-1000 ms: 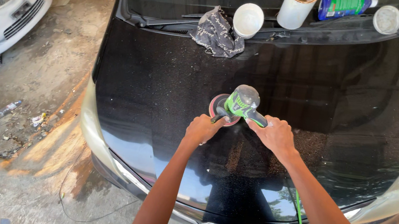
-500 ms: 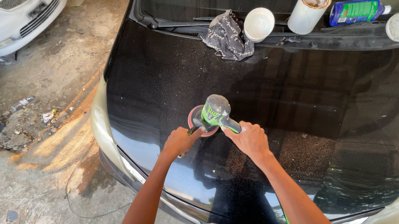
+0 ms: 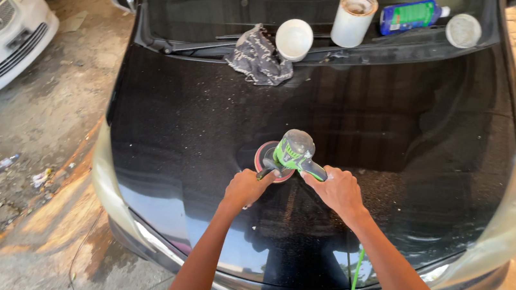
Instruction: The person polishes the hood of a black car using a power buffer, applying a liquid from a container to the surface and smoothing it across the metal.
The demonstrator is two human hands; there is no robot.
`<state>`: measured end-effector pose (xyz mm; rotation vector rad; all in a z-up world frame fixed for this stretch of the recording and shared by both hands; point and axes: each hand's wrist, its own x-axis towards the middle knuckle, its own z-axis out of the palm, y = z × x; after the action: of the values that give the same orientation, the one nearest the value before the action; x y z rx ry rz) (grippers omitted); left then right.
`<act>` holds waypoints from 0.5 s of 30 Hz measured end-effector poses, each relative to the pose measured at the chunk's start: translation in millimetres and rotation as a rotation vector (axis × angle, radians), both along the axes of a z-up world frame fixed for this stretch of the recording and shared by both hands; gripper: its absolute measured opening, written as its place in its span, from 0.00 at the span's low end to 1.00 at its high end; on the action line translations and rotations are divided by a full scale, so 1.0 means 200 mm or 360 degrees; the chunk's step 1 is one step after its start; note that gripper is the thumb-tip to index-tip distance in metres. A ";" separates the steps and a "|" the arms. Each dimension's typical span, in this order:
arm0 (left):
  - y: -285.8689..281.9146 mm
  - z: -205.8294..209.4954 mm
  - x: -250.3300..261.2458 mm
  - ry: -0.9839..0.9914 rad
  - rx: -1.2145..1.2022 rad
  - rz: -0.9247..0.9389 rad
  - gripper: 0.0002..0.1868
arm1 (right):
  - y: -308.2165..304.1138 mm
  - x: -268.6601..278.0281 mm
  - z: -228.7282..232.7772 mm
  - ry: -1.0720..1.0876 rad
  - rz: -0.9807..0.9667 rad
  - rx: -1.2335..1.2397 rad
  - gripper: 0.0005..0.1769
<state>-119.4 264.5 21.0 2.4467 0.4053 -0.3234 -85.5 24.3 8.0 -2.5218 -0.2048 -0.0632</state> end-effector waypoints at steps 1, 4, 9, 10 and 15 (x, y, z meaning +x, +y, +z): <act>-0.05 0.00 0.02 -0.0007 0.0017 -0.0035 0.46 | -0.05 0.01 -0.01 0.0004 -0.0028 -0.0025 0.34; -0.19 0.01 0.08 0.0060 -0.0009 -0.0082 0.46 | -0.20 0.02 -0.01 -0.0009 -0.0095 -0.0053 0.34; -0.39 0.00 0.17 0.0075 0.0023 -0.0172 0.47 | -0.41 0.01 -0.03 0.0110 -0.0191 0.0046 0.34; -0.43 0.00 0.18 0.0045 0.0051 -0.0193 0.48 | -0.45 0.01 -0.04 0.0065 -0.0198 0.0039 0.34; -0.58 -0.01 0.23 0.0033 0.0069 -0.0270 0.47 | -0.59 0.01 -0.05 0.0086 -0.0261 0.0054 0.33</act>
<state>-72.7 148.9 19.2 2.5278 0.2153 -0.4158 -83.2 -94.6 -1.3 -2.4984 0.0252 -0.0632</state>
